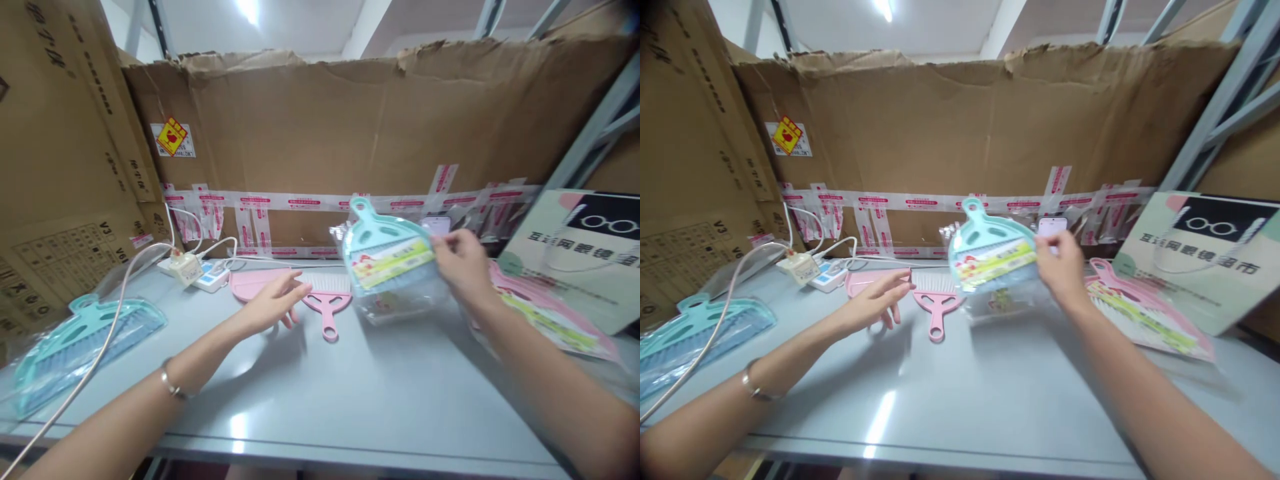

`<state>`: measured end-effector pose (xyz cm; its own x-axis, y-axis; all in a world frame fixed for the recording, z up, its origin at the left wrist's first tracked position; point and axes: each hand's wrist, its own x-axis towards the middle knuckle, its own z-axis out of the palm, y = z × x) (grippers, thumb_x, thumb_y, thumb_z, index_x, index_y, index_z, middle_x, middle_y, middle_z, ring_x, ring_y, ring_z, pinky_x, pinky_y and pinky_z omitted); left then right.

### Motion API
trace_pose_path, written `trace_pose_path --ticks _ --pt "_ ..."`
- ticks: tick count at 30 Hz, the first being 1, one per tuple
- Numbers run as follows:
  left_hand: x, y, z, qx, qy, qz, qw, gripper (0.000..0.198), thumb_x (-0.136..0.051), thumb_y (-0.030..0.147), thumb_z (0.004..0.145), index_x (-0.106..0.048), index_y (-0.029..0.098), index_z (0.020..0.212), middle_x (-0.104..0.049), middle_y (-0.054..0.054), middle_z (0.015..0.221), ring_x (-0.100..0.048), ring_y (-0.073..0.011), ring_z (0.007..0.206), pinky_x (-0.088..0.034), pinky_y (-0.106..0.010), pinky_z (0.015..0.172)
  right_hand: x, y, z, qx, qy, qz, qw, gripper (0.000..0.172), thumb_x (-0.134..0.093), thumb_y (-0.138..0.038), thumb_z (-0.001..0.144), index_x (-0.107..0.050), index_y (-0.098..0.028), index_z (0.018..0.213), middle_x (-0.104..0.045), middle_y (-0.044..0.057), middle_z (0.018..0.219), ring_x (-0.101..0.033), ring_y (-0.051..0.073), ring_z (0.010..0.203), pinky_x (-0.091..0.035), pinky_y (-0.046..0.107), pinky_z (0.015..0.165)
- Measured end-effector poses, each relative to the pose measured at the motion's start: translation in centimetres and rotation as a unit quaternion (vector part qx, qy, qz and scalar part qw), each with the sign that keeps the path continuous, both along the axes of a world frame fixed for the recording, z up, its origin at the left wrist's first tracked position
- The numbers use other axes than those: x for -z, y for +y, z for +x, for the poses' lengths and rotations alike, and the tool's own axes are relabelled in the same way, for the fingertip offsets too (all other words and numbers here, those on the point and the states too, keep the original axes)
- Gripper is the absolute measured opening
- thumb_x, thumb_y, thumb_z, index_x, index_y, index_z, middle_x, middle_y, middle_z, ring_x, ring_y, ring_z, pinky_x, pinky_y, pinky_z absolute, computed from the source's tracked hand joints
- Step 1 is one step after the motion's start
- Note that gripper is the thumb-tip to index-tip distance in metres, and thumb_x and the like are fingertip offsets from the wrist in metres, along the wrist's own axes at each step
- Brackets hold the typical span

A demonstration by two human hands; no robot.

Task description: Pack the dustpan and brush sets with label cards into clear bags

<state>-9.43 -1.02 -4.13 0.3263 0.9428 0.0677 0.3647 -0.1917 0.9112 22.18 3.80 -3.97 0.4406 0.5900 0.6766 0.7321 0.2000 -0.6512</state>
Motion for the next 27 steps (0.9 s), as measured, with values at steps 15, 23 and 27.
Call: trace_pose_path --ticks 15,23,27 --pt "1.5 1.8 -1.0 -0.214 -0.290 -0.003 0.933 0.042 -0.056 0.062 0.073 -0.049 0.021 0.082 -0.043 0.010 0.034 -0.033 -0.0080 0.019 -0.019 -0.017 0.022 3.3 -5.5 -12.7 -0.420 0.307 -0.137 0.843 0.030 -0.066 -0.046 0.071 -0.058 -0.019 0.081 -0.064 0.001 0.078 -0.060 0.014 0.072 -0.046 0.029 0.073" --pt "2.4 1.0 0.1 -0.228 -0.300 0.000 0.926 0.052 -0.051 0.073 0.067 -0.047 0.022 0.075 -0.035 0.010 0.033 -0.028 -0.0070 0.022 -0.021 -0.018 0.022 3.7 -6.0 -14.7 -0.469 0.523 -0.174 0.690 0.046 -0.080 -0.033 0.057 -0.051 -0.020 0.089 -0.068 -0.001 0.078 -0.064 0.014 0.071 -0.049 0.025 0.063" --pt "2.9 0.6 0.7 -0.228 -0.279 0.013 0.933 0.054 -0.047 0.075 0.068 -0.044 0.020 0.065 -0.035 0.008 0.035 -0.030 -0.0066 0.025 -0.020 -0.018 0.025 4.1 -6.4 -15.0 -0.474 0.527 -0.201 0.676 0.047 -0.080 -0.037 0.057 -0.048 -0.020 0.088 -0.067 0.000 0.077 -0.062 0.015 0.057 -0.039 0.021 0.040"
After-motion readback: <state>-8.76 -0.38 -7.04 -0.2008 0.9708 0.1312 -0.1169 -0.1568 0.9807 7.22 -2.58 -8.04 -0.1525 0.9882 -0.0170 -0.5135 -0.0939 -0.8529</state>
